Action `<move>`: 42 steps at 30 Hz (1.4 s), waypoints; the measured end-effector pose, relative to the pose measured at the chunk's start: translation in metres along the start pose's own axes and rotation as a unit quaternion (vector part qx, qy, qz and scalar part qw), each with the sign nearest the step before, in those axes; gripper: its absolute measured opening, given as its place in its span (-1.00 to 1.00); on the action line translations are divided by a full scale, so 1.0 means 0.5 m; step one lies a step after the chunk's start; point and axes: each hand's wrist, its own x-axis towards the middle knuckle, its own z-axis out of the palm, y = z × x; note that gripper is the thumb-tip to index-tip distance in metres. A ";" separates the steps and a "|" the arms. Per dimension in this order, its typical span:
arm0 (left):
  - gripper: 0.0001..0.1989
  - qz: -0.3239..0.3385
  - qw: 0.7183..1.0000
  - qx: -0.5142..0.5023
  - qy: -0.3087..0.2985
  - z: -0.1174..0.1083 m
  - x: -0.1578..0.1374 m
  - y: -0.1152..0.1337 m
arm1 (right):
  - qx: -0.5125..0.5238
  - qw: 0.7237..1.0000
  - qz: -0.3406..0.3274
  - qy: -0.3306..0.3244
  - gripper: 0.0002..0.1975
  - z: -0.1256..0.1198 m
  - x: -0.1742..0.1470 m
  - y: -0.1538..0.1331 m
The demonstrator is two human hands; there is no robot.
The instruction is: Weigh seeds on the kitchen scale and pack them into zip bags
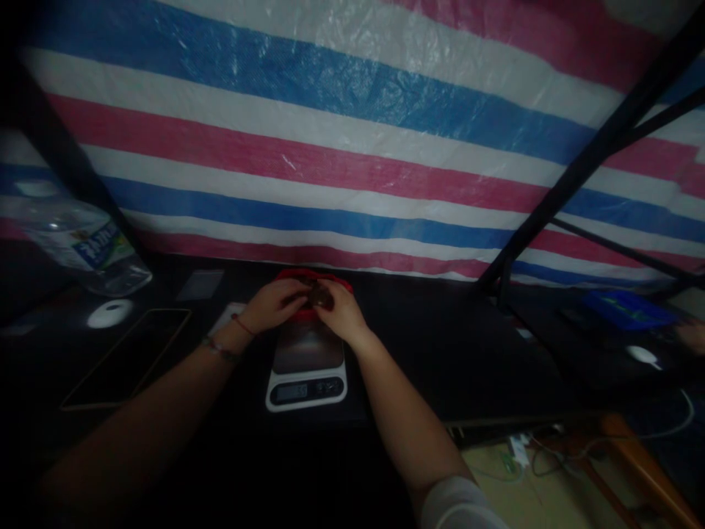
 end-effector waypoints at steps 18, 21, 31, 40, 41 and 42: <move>-0.67 -0.132 0.990 0.040 0.029 0.023 0.011 -0.016 | -0.024 0.999 0.018 -0.017 -0.46 0.049 0.041 0.016; -0.69 -0.135 0.990 0.046 0.019 0.027 0.013 -0.016 | -0.025 0.999 0.028 -0.015 -0.46 0.051 0.040 0.018; -0.67 -0.148 0.988 0.047 0.028 0.032 0.014 -0.019 | -0.011 0.999 0.035 -0.009 -0.46 0.057 0.034 0.025; -0.69 -0.175 0.981 0.071 0.044 0.035 0.012 -0.031 | -0.015 0.998 0.063 -0.004 -0.44 0.043 0.033 0.019; -0.69 -0.176 0.981 0.073 0.047 0.036 0.012 -0.033 | -0.014 0.998 0.064 -0.001 -0.44 0.041 0.034 0.018; -0.69 -0.174 0.981 0.073 0.051 0.035 0.011 -0.033 | -0.014 0.998 0.063 0.003 -0.44 0.039 0.034 0.017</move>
